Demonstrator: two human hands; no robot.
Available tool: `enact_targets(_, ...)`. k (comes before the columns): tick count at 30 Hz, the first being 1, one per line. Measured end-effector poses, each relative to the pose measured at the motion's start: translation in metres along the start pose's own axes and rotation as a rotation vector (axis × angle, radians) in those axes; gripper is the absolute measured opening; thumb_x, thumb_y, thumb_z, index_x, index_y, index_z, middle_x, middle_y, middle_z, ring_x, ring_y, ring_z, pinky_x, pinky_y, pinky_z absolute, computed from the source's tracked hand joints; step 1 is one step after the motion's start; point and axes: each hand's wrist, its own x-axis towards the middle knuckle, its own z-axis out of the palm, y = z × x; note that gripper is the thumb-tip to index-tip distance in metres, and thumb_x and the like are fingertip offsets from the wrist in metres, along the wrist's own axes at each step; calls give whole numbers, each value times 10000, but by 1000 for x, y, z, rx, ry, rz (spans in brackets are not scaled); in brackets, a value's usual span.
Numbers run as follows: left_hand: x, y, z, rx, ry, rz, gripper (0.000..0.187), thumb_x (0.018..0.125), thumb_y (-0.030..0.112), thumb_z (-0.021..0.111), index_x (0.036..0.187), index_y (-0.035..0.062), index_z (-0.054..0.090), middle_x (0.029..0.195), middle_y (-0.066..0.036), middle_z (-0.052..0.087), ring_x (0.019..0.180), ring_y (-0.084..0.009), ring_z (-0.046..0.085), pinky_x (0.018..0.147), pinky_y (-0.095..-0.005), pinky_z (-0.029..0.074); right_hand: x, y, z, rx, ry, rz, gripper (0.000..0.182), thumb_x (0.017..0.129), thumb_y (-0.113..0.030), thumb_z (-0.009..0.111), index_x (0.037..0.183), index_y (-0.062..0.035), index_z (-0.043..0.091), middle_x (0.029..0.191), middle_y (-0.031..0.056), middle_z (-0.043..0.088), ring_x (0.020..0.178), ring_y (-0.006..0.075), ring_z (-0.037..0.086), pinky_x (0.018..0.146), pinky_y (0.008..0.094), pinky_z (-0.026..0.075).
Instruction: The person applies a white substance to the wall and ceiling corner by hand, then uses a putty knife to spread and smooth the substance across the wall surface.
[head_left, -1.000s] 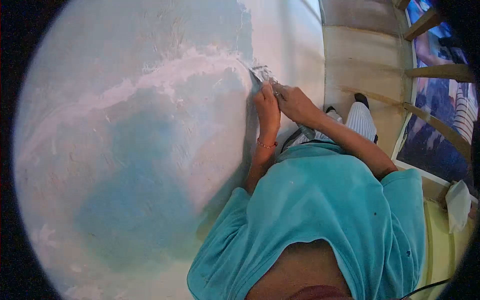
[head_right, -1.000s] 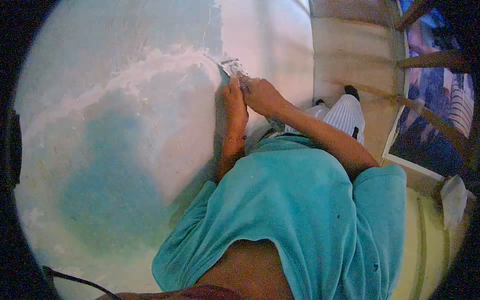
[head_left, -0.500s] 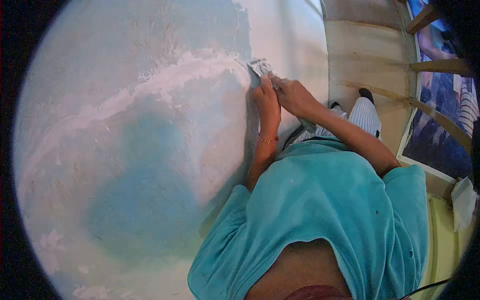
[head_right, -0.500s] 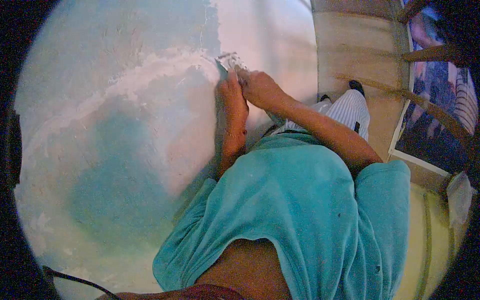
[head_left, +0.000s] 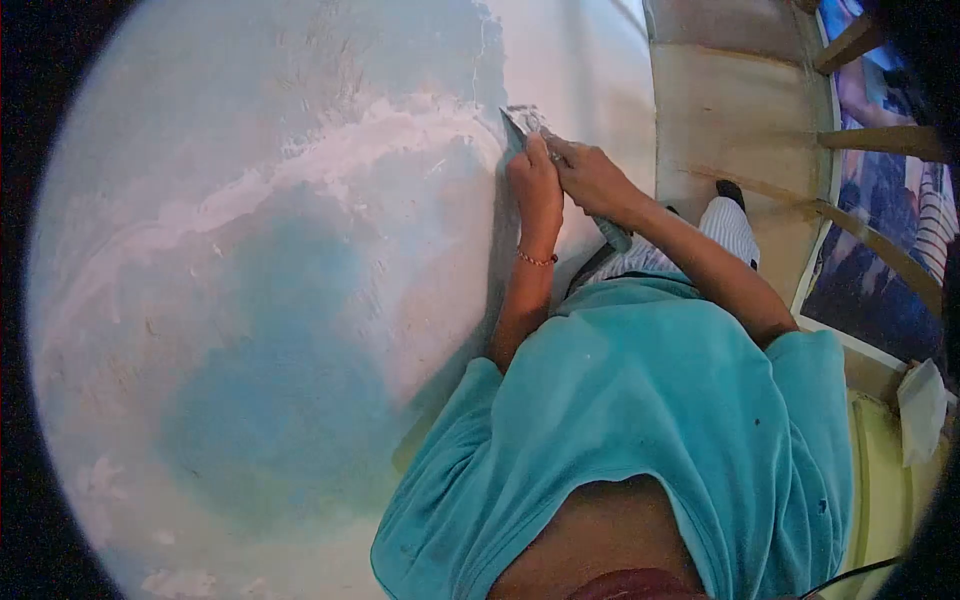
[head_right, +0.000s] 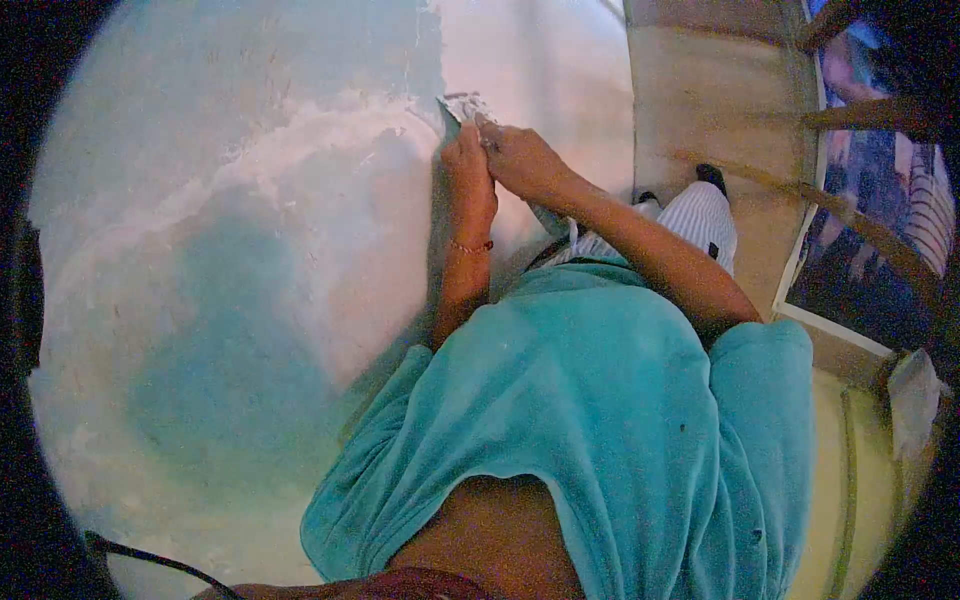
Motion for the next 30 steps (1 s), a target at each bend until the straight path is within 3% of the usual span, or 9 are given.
enact_targets(4, -11, -8, -4, 63, 23, -38, 452, 856, 260, 362, 578, -95, 379, 465, -132, 309, 478, -155, 302, 443, -371, 275, -12, -5, 2, -7, -18, 57, 405, 815, -191, 384, 1186, -31, 379, 675, 167, 536, 453, 201, 512, 426, 313, 441)
enact_targets(6, -14, -10, -7, 69, 14, -42, 453, 855, 263, 362, 586, -100, 388, 467, -150, 314, 469, -169, 307, 444, -377, 273, -10, 6, 13, -5, 52, -39, 422, 812, -198, 387, 1202, -39, 363, 670, 154, 531, 451, 195, 507, 408, 312, 436)
enact_targets(9, 3, -20, 2, -2, 41, 22, 451, 853, 267, 363, 600, -104, 403, 472, -180, 339, 458, -198, 331, 451, -384, 282, -3, -12, -9, 50, -107, 179, 457, 789, -215, 406, 1170, 33, 360, 818, 249, 558, 644, 339, 575, 597, 395, 468)
enact_targets(15, -13, -1, -6, -26, -9, -127, 441, 850, 262, 357, 622, -110, 424, 481, -210, 371, 447, -223, 354, 460, -382, 305, -13, -16, -9, 73, -158, 193, 478, 785, -207, 400, 1196, 25, 326, 766, 212, 566, 538, 258, 568, 472, 347, 480)
enact_targets(18, -4, -12, -8, 23, -32, -24, 455, 847, 275, 357, 624, -115, 422, 481, -216, 369, 445, -222, 355, 457, -381, 306, 0, 18, 15, 8, -18, 60, 443, 831, -250, 374, 1232, -65, 331, 659, 130, 534, 443, 179, 484, 393, 308, 428)
enact_targets(21, 19, -27, 3, 46, -52, -12, 468, 845, 286, 360, 611, -114, 425, 474, -214, 376, 441, -215, 355, 450, -383, 304, 6, -2, -2, 131, -45, 220, 431, 837, -238, 361, 1231, -66, 330, 656, 133, 541, 429, 178, 482, 382, 302, 427)
enact_targets(24, 12, -32, 1, -86, -41, -26, 477, 843, 291, 366, 594, -111, 429, 460, -193, 388, 439, -205, 369, 442, -387, 305, 1, -4, -3, 157, -109, 222, 441, 829, -225, 362, 1237, -62, 317, 651, 132, 542, 409, 176, 474, 363, 294, 424)
enact_targets(26, -2, -20, -5, 32, -13, -62, 475, 842, 288, 367, 585, -106, 431, 453, -167, 389, 445, -187, 373, 441, -383, 307, 0, 12, 8, 73, -71, 121, 433, 829, -238, 359, 1224, -61, 331, 632, 119, 533, 401, 163, 464, 359, 280, 423)
enact_targets(30, 5, -14, -5, 42, -57, 3, 472, 838, 287, 371, 582, -105, 429, 452, -139, 383, 461, -163, 377, 449, -372, 322, 0, -6, 0, 90, -66, 202, 400, 837, -238, 342, 1189, -51, 368, 633, 127, 530, 401, 161, 462, 359, 275, 418)
